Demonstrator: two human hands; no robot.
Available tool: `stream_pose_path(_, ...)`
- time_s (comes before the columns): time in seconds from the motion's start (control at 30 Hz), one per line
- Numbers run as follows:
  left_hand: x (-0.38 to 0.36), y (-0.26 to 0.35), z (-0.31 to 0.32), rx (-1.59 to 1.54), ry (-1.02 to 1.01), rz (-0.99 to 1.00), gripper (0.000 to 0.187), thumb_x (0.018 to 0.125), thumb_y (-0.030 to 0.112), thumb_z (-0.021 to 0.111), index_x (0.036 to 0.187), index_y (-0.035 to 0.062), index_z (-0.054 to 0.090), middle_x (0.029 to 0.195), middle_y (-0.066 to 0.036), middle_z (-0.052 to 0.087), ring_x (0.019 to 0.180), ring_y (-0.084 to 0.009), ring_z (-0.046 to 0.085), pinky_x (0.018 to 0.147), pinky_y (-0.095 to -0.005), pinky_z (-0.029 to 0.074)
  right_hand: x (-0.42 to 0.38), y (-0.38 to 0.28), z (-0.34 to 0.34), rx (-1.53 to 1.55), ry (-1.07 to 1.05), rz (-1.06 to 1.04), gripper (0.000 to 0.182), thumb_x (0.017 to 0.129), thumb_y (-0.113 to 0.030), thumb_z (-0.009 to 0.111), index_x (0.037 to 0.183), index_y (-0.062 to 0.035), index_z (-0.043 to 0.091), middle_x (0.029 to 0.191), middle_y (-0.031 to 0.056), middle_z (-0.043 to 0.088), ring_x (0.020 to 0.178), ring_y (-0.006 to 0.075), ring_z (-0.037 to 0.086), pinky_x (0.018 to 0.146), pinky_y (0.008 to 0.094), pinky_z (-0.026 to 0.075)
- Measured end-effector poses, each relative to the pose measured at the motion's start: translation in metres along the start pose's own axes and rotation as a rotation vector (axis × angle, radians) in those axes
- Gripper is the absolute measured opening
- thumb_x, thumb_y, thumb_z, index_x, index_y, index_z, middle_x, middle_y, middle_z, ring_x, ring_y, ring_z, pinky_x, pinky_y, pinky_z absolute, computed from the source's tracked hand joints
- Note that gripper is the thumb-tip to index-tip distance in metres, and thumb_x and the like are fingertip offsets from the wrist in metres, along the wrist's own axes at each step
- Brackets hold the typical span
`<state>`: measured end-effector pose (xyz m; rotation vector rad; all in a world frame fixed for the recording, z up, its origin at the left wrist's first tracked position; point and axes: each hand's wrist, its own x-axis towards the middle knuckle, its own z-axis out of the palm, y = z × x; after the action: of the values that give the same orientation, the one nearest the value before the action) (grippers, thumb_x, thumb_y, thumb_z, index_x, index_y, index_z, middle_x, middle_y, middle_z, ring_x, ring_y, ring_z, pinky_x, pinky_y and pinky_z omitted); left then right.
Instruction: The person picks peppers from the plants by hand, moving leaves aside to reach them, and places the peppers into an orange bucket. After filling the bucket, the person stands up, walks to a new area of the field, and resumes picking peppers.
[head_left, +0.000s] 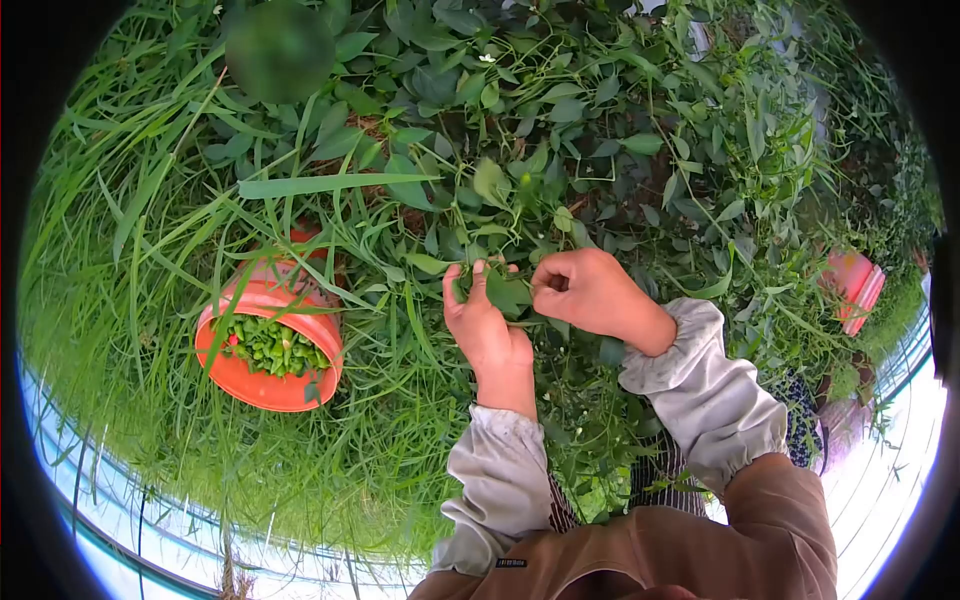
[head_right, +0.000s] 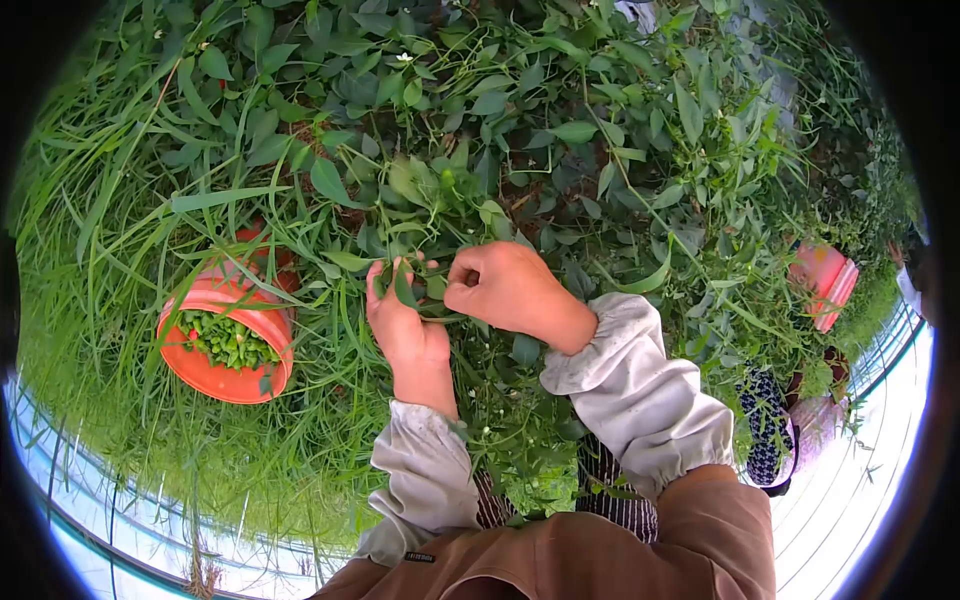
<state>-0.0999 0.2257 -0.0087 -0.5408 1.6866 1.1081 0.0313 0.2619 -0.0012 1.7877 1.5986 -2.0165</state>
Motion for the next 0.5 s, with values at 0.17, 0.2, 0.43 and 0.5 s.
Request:
stream_pose_path(0.17,-0.005,0.0,0.004,0.025,-0.018,0.02,0.033,0.09,0.003,0.058,0.12,0.0053,0.042,0.094,-0.013,0.064,0.079,-0.0228,0.064,0.069,-0.0328,0.051,-0.007,-0.012,-0.005,0.734,-0.101,0.283,0.011,0.082,-0.008,0.057,0.086,0.0012,0.062,0.07,0.0046,0.06,0.063,0.0088,0.056,0.055,0.0273,0.045)
stream_pose_path(0.2,-0.003,0.001,0.003,0.065,-0.017,0.012,0.035,0.09,0.003,0.057,0.121,0.0052,0.041,0.095,-0.013,0.063,0.08,-0.0223,0.064,0.069,-0.0314,0.051,-0.007,-0.014,-0.003,0.633,0.05,0.12,0.011,0.082,-0.01,0.056,0.085,-0.0003,0.062,0.07,0.0077,0.061,0.061,0.0128,0.057,0.054,0.0288,0.046)
stream_pose_path(0.43,0.007,-0.01,-0.012,0.402,0.034,0.285,0.033,0.091,0.007,0.055,0.122,0.0036,0.045,0.1,-0.01,0.062,0.087,-0.0197,0.062,0.07,-0.0312,0.052,-0.004,-0.129,0.083,0.228,-0.01,-0.395,0.022,0.082,-0.02,0.058,0.091,0.0003,0.057,0.078,0.0166,0.061,0.068,0.0296,0.063,0.058,0.0384,0.052)
stream_pose_path(0.5,-0.006,0.005,0.007,0.262,-0.056,0.005,0.035,0.092,0.007,0.056,0.124,0.004,0.042,0.1,-0.011,0.062,0.081,-0.0192,0.062,0.073,-0.0315,0.051,-0.003,-0.157,0.103,0.113,-0.336,-0.535,0.038,0.085,-0.027,0.059,0.107,0.003,0.051,0.094,0.0177,0.058,0.078,0.0305,0.062,0.062,0.0377,0.053)
